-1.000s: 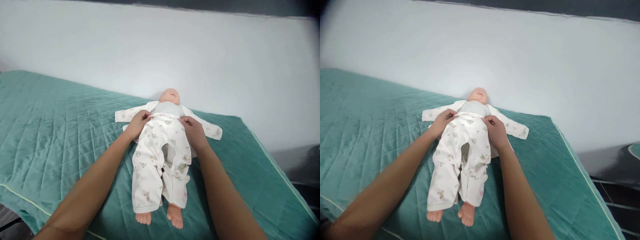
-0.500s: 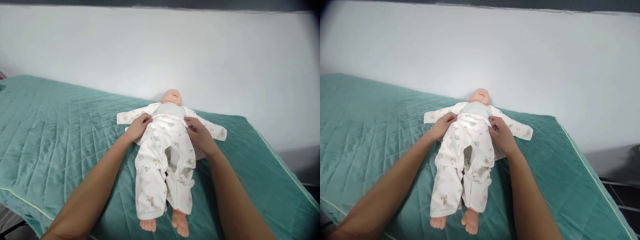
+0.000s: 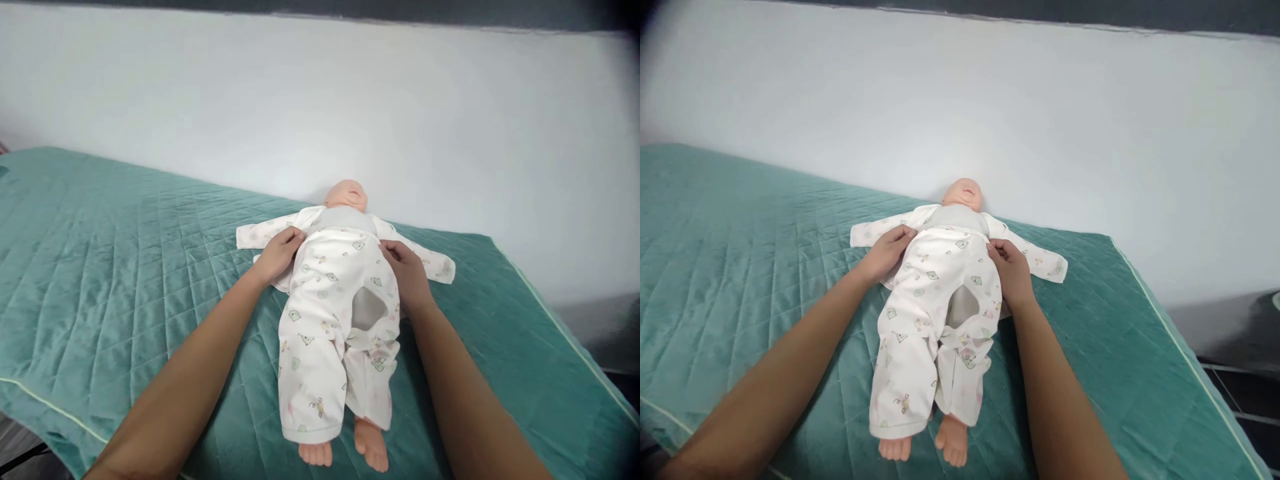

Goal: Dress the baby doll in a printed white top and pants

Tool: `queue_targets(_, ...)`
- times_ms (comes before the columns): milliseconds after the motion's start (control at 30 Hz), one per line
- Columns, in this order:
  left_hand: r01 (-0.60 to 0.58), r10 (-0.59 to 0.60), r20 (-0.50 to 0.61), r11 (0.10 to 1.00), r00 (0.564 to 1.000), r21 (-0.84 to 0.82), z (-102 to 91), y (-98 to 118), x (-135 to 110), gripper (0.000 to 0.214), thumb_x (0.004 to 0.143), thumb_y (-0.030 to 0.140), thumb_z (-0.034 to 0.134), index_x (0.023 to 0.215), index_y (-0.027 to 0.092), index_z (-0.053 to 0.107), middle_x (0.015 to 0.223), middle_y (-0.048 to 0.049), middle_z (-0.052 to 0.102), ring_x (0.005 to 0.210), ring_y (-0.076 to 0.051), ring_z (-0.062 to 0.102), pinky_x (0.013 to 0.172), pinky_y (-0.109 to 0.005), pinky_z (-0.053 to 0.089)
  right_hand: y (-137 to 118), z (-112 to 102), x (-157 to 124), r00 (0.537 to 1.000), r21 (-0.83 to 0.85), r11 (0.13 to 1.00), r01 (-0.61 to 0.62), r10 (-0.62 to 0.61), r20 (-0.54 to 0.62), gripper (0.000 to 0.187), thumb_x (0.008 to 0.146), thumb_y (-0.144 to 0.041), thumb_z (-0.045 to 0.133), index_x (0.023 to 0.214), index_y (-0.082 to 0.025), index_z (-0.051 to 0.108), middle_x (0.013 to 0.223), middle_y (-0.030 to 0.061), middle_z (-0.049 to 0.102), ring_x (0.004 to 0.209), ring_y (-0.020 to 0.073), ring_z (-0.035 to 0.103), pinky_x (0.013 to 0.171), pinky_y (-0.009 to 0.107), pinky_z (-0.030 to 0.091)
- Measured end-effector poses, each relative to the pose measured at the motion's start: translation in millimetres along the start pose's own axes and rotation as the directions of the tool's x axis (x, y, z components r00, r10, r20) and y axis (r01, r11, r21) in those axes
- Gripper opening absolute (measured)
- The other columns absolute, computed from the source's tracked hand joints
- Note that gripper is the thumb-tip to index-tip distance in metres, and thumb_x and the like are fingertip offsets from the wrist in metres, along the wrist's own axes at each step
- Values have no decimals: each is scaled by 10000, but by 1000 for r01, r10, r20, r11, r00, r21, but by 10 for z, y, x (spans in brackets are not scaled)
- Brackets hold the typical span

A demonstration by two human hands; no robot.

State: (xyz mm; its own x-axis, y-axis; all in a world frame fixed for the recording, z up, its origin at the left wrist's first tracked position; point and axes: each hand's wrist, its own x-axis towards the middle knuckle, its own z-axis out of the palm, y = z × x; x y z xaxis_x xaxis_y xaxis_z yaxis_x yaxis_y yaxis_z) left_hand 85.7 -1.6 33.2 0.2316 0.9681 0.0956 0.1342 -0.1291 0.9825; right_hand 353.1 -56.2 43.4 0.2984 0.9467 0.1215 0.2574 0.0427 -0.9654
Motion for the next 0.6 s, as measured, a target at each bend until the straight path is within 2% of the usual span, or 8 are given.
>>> queue_targets(100,55,-41,101,988,994,-141,-56,-2,16,269,892,457,609,855,190,598,810,7,567,738,-125,476,697,-257,382,-17,-12,-52,999,91,995,-46,43,33,294,773,-459,751,958,-233,730,928,24,723,813,192,615,710,309,470)
queue_targets(233,37,3,220,983,975,-177,-132,0,21,227,793,341,728,915,185,616,885,2,592,793,-117,513,732,-246,398,-59,-30,-108,993,198,977,-81,61,105,283,725,-372,805,963,-241,724,988,30,733,878,202,643,731,306,508)
queue_targets(400,36,20,265,978,964,-204,-162,36,-18,243,719,234,750,897,185,592,850,20,561,762,-98,488,702,-234,371,-76,-64,-129,990,262,964,-53,16,142,241,694,-313,836,850,-234,671,1206,28,688,1023,197,636,831,302,517)
queue_targets(500,15,44,272,977,961,-211,-158,50,-32,245,711,216,727,924,179,610,898,5,582,814,-110,514,743,-243,393,-84,-88,-128,981,236,971,-32,-15,193,210,739,-338,803,829,-228,648,1302,31,654,1097,207,616,890,319,506)
queue_targets(600,-35,85,269,982,959,-185,-145,46,-31,232,713,198,691,933,181,622,927,-2,593,844,-118,527,779,-254,407,-102,-108,-128,973,113,994,-13,-14,232,201,797,-396,749,863,-227,665,1342,43,639,1144,227,599,940,353,489)
